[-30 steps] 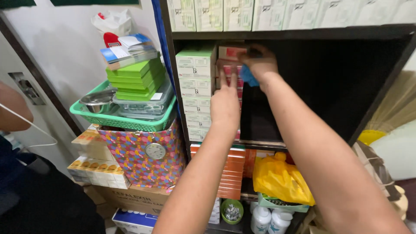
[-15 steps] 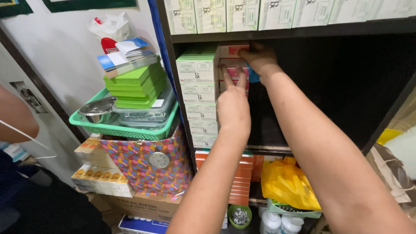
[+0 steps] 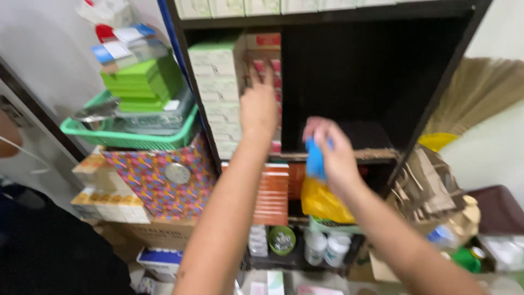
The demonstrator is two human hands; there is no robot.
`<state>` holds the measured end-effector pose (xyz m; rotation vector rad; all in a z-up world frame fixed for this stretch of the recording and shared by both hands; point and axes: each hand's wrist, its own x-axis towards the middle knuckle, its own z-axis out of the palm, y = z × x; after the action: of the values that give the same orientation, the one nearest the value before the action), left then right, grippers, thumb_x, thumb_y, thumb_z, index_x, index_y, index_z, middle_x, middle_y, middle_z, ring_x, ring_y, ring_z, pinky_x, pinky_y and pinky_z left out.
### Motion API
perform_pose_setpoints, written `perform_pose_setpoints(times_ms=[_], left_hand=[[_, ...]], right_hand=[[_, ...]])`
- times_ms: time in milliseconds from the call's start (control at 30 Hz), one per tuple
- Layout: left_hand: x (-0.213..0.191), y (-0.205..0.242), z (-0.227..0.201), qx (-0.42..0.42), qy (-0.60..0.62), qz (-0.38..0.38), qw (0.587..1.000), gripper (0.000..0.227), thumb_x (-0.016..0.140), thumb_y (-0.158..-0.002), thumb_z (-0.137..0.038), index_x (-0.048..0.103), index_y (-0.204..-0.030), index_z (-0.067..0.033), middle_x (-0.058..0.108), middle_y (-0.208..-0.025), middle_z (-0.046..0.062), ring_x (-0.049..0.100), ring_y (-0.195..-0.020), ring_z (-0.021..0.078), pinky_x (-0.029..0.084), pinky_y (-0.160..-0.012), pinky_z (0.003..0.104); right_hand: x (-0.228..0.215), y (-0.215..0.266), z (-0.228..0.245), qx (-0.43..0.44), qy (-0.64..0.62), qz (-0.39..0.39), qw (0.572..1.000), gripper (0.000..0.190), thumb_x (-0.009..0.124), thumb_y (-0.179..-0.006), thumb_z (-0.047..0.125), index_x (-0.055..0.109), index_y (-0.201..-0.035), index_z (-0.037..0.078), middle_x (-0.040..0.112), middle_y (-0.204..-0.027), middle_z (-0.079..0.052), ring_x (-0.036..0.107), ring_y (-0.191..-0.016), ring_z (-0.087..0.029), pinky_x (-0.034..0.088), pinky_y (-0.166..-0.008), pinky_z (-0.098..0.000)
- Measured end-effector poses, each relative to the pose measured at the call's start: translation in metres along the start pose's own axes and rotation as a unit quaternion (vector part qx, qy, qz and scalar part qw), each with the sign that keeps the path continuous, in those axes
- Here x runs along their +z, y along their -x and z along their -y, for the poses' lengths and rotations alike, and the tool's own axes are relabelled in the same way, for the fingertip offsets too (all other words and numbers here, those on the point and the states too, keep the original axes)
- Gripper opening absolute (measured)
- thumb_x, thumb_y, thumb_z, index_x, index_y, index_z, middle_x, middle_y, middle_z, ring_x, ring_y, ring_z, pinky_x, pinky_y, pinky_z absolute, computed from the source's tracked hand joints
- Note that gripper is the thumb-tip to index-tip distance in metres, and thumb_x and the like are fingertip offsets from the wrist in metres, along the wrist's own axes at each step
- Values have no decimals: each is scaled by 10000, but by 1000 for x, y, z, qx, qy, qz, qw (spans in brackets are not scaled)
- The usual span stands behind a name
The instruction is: The person sits on the floor and wipes small rectangular boxes with a blue cloth. They pick up boxes from a stack on the floor, clean them, and place them onto a nearby shelf. The person repeats this process for several boxes, handling them one at a time.
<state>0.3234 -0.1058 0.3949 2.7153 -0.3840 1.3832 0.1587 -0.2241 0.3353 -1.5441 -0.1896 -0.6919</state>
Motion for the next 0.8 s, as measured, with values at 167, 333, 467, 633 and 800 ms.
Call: perform_pose_setpoints(times_ms=[167, 333, 467, 633, 800], left_hand=[[-59, 44, 0, 32, 181, -16, 983, 985, 650, -782, -15, 192, -1628, -226, 241, -1586, 260, 687, -944, 368, 613, -715, 455], [-107, 150, -9, 67, 402, -71, 911, 675, 619, -883, 44, 416, -1508, -111, 601, -1454, 82, 700, -1218, 312, 592, -964, 400], [-75, 286, -14, -120, 481, -16, 869, 354, 597, -852, 74, 669, -1164, -76, 655, -1039, 49, 489, -584, 143, 436, -544, 279], [8, 488, -6, -332, 396, 67, 854, 251, 597, -921, -34, 726, -1017, -228, 652, -896, -23, 583, -521, 217, 495, -498, 287], [124, 712, 32, -394, 210, 180, 877, 170, 589, -907, -173, 697, -1036, -193, 690, -894, 41, 686, -814, 230, 545, -756, 335]], right_hand=[[-35, 139, -42, 297, -66, -6, 953, 369, 538, -1022, 335, 692, -1182, 40, 668, -894, -101, 552, -690, -167, 437, -573, -280], [-66, 238, -127, 450, -105, -17, 887, 408, 537, -1039, 386, 704, -1088, 17, 552, -654, -76, 376, -440, -126, 266, -386, -272], [-79, 301, -187, 531, -48, 56, 844, 278, 685, -952, 223, 682, -1171, 51, 538, -809, -50, 460, -637, -136, 349, -541, -262], [-80, 341, -242, 385, 178, 314, 849, 659, 777, -816, 129, 513, -1395, -41, 574, -1290, -350, 526, -1274, -554, 430, -1077, -608], [-50, 292, -211, 300, 312, 406, 805, 420, 631, -942, 138, 531, -1348, 102, 728, -915, -280, 719, -956, -489, 537, -768, -577]])
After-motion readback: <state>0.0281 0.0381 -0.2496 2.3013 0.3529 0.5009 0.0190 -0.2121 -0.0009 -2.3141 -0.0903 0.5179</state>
